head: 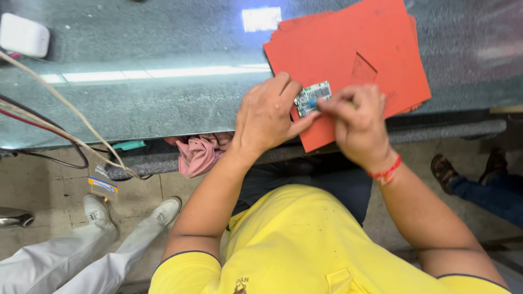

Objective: The person applies a liquid or gel to a small circuit board on a red mat, then uses a thin tool to scrape and clean various points on the component's surface.

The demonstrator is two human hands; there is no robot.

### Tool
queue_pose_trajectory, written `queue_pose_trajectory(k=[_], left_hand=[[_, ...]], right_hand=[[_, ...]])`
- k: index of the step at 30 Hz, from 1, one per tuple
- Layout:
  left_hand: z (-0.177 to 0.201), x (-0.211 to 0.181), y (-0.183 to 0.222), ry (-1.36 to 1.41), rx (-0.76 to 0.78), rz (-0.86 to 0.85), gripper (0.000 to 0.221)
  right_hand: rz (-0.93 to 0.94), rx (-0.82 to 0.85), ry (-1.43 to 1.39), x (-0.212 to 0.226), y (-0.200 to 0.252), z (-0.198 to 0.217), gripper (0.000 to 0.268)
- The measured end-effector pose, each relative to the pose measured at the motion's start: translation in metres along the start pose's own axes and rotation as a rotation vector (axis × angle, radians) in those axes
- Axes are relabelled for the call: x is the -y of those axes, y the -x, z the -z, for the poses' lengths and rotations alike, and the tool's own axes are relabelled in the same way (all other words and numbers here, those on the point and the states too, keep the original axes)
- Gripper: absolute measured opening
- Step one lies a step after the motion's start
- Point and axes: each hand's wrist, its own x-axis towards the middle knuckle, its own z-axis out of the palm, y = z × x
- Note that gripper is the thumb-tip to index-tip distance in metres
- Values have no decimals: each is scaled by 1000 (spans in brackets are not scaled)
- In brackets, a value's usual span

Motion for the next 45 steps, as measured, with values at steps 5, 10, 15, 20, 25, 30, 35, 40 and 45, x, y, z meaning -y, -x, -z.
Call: queue_pose_trajectory(k=[5,10,15,20,25,30,35,40,45], left_hand=[[0,0,1,-7,26,23,48],[-2,-2,-1,-19,27,28,47],[0,-4,-1,-50,35,35,45],[0,-7,0,-61,46,49,45],[2,-10,-4,-45,43,56,44],[5,-11,-9,0,54,95,44],[2,-15,-7,-34,52,106,44],[-1,-15,-7,-46,49,88,44],[-1,-14,-6,-66,17,49,45]], right_hand=[[-141,-95,12,-16,1,-3,17],[-79,-67,13,2,12,-10,28],[-8,-53,48,-4,-1,-5,28],[52,-5,8,-26,-11,0,30],[285,76,-81,-46,-28,4,30],[385,144,-93,-54,-45,8,28],[246,54,-56,-51,-47,6,27],[164,-51,-41,-21,-20,-9,24],[1,-97,-7,-11,-23,-22,22]])
